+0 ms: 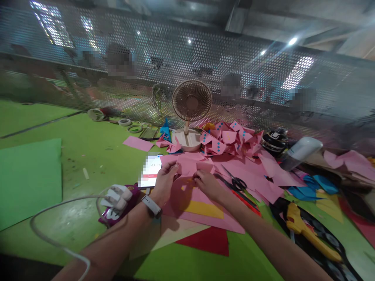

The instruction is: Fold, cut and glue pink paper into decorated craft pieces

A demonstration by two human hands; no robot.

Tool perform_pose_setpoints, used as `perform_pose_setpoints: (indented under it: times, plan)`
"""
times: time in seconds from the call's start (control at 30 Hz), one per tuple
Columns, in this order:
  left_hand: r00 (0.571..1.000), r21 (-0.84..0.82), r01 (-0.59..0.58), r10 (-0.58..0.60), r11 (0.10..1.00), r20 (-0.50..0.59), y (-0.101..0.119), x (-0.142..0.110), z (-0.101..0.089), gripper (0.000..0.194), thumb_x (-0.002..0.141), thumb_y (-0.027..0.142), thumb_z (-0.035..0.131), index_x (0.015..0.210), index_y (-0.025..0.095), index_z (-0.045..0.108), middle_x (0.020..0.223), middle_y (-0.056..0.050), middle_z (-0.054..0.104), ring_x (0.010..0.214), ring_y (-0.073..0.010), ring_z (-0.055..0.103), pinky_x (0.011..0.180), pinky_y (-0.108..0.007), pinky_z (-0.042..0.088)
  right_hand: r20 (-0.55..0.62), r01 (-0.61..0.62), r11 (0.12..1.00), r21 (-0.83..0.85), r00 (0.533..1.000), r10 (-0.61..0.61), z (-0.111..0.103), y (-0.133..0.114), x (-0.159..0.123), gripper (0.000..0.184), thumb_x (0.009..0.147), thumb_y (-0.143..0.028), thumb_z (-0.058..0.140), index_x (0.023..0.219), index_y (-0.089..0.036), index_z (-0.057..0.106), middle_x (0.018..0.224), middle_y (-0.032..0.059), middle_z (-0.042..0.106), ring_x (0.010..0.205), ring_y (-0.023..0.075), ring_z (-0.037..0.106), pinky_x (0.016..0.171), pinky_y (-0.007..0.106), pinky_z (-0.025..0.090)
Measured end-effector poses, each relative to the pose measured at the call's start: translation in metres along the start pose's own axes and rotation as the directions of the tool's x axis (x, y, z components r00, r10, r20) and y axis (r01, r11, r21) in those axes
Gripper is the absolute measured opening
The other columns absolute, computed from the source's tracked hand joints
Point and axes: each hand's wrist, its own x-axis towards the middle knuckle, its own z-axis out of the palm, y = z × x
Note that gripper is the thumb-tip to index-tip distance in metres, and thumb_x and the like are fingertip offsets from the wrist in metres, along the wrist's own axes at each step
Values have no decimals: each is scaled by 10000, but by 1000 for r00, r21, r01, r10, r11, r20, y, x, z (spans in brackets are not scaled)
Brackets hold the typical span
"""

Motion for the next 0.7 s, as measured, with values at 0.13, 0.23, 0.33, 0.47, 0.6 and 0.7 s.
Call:
perform_pose_setpoints:
  times: [0.13, 0.23, 0.33, 0.47, 0.6, 0.7]
  plan:
    - [999, 8, 33, -33, 999, -23, 1, -1, 2, 280, 621, 344, 721, 805, 162, 614, 650, 27, 560, 570, -84, 511, 569, -211, 434, 19, -162, 833, 528, 984, 180, 3, 3, -3, 177, 866, -276, 414, 869, -150, 538, 657, -19, 601, 485, 88, 562, 434, 198, 437]
    - [998, 8, 65, -64, 998, -15, 2, -3, 3, 330, 613, 356, 722, 852, 162, 604, 667, 21, 573, 584, -97, 537, 581, -229, 460, 58, -200, 588, 784, 966, 252, -1, -2, -1, 212, 787, -352, 530, 824, -146, 561, 603, -42, 565, 456, 75, 523, 430, 191, 413]
    - [995, 19, 90, -90, 996, 32, 2, -5, 3, 337, 634, 353, 709, 894, 173, 590, 671, 23, 577, 612, -104, 555, 615, -248, 486, 17, -162, 532, 831, 963, 268, -9, -10, 2, 225, 751, -372, 572, 813, -155, 569, 642, -38, 579, 442, 61, 492, 425, 190, 394]
    - [993, 31, 60, -63, 998, 101, 1, -7, 2, 392, 669, 331, 695, 1016, 226, 545, 656, 45, 564, 581, -97, 545, 614, -272, 513, -62, -130, 561, 817, 948, 311, -13, -16, 9, 191, 746, -356, 579, 785, -170, 573, 615, -42, 574, 462, 75, 488, 451, 206, 407]
    - [987, 59, 35, -43, 998, 153, 1, -9, 3, 256, 688, 336, 679, 884, 195, 595, 801, -16, 613, 643, -110, 569, 638, -291, 530, -113, -92, 572, 815, 943, 313, -7, -16, 14, 187, 768, -344, 569, 814, -164, 590, 628, -26, 586, 511, 97, 527, 507, 230, 445]
    - [986, 44, 63, -69, 997, 152, 3, -11, 5, 232, 683, 324, 692, 838, 163, 631, 811, -38, 618, 706, -130, 586, 689, -308, 534, -160, -55, 578, 814, 936, 314, -4, -16, 16, 182, 779, -336, 570, 834, -163, 587, 665, -14, 599, 521, 100, 532, 506, 233, 447]
